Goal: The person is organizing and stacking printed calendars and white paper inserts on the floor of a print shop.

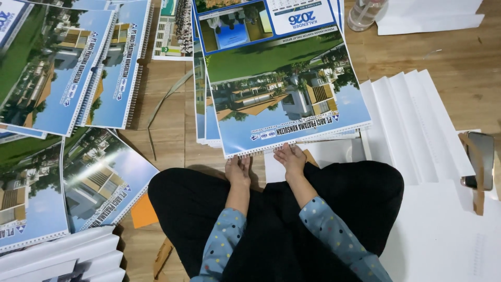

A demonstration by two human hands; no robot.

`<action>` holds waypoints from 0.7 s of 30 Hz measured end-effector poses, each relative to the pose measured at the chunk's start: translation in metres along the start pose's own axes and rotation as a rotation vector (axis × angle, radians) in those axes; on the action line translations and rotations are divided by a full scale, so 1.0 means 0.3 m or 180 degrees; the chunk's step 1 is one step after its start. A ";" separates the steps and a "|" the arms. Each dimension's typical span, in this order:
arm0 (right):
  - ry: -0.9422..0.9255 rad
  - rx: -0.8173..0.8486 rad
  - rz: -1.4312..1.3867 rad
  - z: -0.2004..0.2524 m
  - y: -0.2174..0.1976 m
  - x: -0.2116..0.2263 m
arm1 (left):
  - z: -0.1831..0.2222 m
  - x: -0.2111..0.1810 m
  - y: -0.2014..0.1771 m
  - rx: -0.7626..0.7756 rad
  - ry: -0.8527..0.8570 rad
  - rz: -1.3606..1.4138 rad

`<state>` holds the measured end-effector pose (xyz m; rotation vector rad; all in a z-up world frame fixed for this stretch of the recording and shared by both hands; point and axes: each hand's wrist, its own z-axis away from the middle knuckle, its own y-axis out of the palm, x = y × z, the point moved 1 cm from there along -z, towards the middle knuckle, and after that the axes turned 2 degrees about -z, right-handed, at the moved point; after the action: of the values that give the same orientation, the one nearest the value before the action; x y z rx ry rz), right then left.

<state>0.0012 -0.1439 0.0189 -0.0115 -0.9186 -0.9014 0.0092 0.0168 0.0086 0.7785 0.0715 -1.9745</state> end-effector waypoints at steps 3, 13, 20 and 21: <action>0.0176 0.0178 -0.0110 0.049 0.026 0.032 | 0.068 -0.032 0.026 0.0102 0.0265 -0.0205; 0.0164 -0.0019 -0.0011 0.017 0.016 -0.003 | 0.123 -0.086 0.024 -0.0105 0.0889 -0.1094; 0.0074 0.0152 0.0094 0.024 0.008 0.008 | 0.117 -0.159 0.013 0.0019 0.0791 -0.1582; 0.0027 0.0142 0.0105 0.017 0.005 0.001 | 0.101 -0.161 0.010 0.0040 0.0811 -0.1769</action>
<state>-0.0012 -0.1413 0.0228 0.0154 -0.9279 -0.8495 0.0121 0.0417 0.0600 1.1023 0.4707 -2.3784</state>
